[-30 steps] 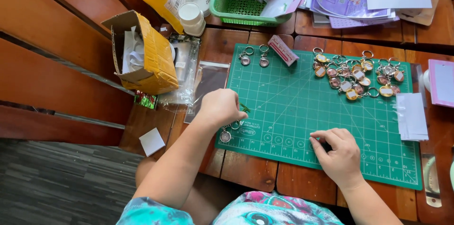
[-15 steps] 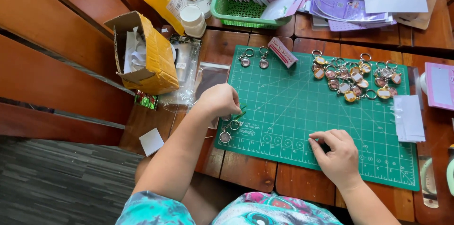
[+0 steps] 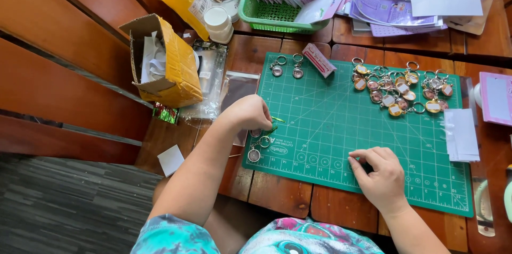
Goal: The person places a keychain onto a decorative backing card, slides it into a plastic sleeve, and seals the package by hand. They then repeat the process with a different keychain and a backing card.
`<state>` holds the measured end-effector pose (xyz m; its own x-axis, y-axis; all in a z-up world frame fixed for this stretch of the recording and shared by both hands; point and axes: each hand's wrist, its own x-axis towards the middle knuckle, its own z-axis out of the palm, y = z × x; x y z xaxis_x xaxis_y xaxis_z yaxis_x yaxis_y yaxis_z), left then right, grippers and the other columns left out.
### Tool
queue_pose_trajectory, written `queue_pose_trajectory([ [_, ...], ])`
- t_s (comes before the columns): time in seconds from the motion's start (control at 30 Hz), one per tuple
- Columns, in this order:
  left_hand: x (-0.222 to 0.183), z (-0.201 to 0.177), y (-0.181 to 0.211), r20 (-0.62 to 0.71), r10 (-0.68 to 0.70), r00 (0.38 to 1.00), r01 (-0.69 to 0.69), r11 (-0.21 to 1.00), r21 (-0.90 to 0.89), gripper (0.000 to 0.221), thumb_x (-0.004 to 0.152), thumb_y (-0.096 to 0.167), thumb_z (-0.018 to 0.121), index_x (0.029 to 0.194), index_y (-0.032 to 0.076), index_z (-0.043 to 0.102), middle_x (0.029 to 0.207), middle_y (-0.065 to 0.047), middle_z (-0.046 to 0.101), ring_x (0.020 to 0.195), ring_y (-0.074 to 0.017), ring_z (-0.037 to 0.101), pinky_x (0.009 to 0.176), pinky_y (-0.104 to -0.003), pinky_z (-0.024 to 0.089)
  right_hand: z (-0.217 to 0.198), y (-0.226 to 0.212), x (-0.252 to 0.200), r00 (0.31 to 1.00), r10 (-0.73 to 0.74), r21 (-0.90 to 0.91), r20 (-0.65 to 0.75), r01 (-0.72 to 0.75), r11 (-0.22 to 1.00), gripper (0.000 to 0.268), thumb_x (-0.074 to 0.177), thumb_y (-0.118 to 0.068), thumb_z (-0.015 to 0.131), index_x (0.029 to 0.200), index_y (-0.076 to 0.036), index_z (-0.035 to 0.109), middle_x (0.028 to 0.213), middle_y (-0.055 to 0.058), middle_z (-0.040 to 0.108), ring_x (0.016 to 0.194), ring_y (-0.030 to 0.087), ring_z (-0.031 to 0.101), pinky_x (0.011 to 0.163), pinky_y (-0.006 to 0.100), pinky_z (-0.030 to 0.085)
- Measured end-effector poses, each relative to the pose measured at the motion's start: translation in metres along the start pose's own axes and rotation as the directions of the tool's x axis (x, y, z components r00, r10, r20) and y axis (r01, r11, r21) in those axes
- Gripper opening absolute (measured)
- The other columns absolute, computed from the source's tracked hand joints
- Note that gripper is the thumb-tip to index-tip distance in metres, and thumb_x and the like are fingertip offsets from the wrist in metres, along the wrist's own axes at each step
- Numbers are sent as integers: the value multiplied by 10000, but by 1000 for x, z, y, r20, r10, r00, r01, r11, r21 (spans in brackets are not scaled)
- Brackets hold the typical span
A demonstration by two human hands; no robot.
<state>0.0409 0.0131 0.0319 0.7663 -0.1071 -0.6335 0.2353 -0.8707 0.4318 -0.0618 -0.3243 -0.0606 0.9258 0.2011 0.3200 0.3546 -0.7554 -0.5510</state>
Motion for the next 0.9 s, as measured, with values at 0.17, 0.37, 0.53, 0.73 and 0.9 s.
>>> queue_pose_trajectory([
  [0.17, -4, 1, -5, -33, 0, 999, -2, 999, -52, 102, 771, 201, 699, 776, 132, 774, 723, -4, 694, 660, -120, 613, 621, -299, 519, 0, 0, 0, 1000, 15, 3, 5, -15, 1000, 49, 890, -199, 760, 928, -181, 784, 755, -26, 690, 808, 183, 605, 768, 339, 487],
  [0.37, -4, 4, -11, -54, 8, 999, -17, 985, -174, 65, 837, 185, 769, 796, 137, 786, 730, 4, 723, 613, -103, 607, 600, -276, 515, -1, -1, 1, 1000, 13, 8, 2, -13, 1000, 47, 885, -195, 762, 921, -179, 786, 752, -26, 697, 801, 177, 608, 762, 334, 490],
  [0.53, -4, 6, -13, -70, -2, 998, -10, 985, -170, 65, 840, 223, 781, 793, 182, 763, 749, 21, 708, 659, -104, 595, 625, -288, 498, 0, 0, 0, 1000, 7, 9, -4, -7, 1000, 45, 882, -202, 765, 918, -181, 782, 756, -27, 699, 794, 177, 606, 753, 333, 487],
  [0.73, -3, 6, -17, -101, 34, 994, -53, 979, -197, 104, 925, 226, 735, 846, 158, 739, 809, 13, 720, 671, -120, 618, 658, -307, 524, 0, 0, 1, 1000, 11, 7, 0, -11, 1000, 42, 884, -200, 764, 918, -183, 783, 749, -29, 695, 787, 179, 600, 748, 337, 485],
  [0.9, -10, 8, -1, -149, 130, 980, -183, 880, -439, 125, 970, 166, 665, 1071, 126, 725, 1004, 6, 718, 887, -103, 632, 795, -276, 549, -2, -4, 0, 999, 52, 74, -14, -51, 996, 52, 884, -173, 765, 932, -172, 783, 802, -26, 715, 841, 167, 622, 796, 313, 505],
])
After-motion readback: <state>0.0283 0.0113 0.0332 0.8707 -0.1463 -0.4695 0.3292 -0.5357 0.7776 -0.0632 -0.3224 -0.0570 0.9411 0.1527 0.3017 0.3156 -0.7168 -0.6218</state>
